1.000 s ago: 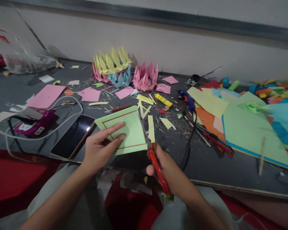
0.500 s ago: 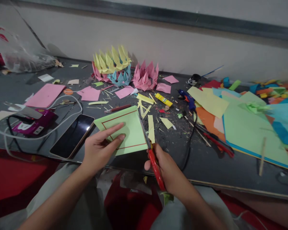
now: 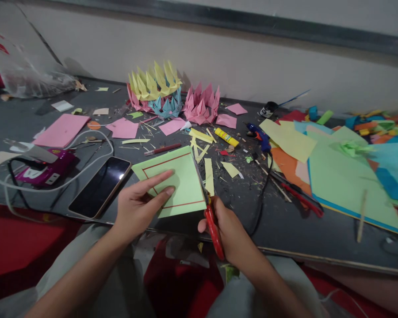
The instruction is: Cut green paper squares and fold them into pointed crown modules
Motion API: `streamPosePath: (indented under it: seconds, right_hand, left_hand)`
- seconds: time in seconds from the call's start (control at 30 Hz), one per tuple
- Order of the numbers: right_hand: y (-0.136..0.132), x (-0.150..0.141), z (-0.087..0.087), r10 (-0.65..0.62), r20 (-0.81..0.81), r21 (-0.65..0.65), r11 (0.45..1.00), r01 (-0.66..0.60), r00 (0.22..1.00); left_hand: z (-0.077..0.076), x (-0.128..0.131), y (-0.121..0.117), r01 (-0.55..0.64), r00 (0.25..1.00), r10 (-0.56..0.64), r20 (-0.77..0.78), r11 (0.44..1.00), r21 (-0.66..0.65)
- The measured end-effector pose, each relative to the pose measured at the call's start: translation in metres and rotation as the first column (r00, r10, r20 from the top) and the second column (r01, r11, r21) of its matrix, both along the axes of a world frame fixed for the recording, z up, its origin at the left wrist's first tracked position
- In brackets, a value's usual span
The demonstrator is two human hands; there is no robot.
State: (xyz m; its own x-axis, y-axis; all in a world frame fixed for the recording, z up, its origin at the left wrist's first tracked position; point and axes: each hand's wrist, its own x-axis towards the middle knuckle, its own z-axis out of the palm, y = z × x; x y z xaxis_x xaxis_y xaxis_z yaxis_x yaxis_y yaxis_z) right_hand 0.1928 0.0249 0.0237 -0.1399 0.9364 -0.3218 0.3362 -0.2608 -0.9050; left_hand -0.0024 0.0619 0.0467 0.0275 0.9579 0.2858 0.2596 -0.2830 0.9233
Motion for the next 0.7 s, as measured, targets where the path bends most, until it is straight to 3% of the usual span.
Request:
streamPosePath:
  seconds: [0.27, 0.7]
  right_hand:
    - [0.003, 0.0, 0.006, 0.103, 0.039, 0.011, 0.995, -0.104, 0.994]
    - [0.005, 0.0, -0.007, 0.016, 0.038, 0.102, 0.995, -0.02, 0.999]
  left_hand:
    - [-0.002, 0.001, -0.002, 0.031, 0.999, -0.031, -0.015, 1.0, -0.001]
    - [-0.003, 0.003, -0.002, 0.08, 0.997, -0.079, 0.013, 0.996, -0.045]
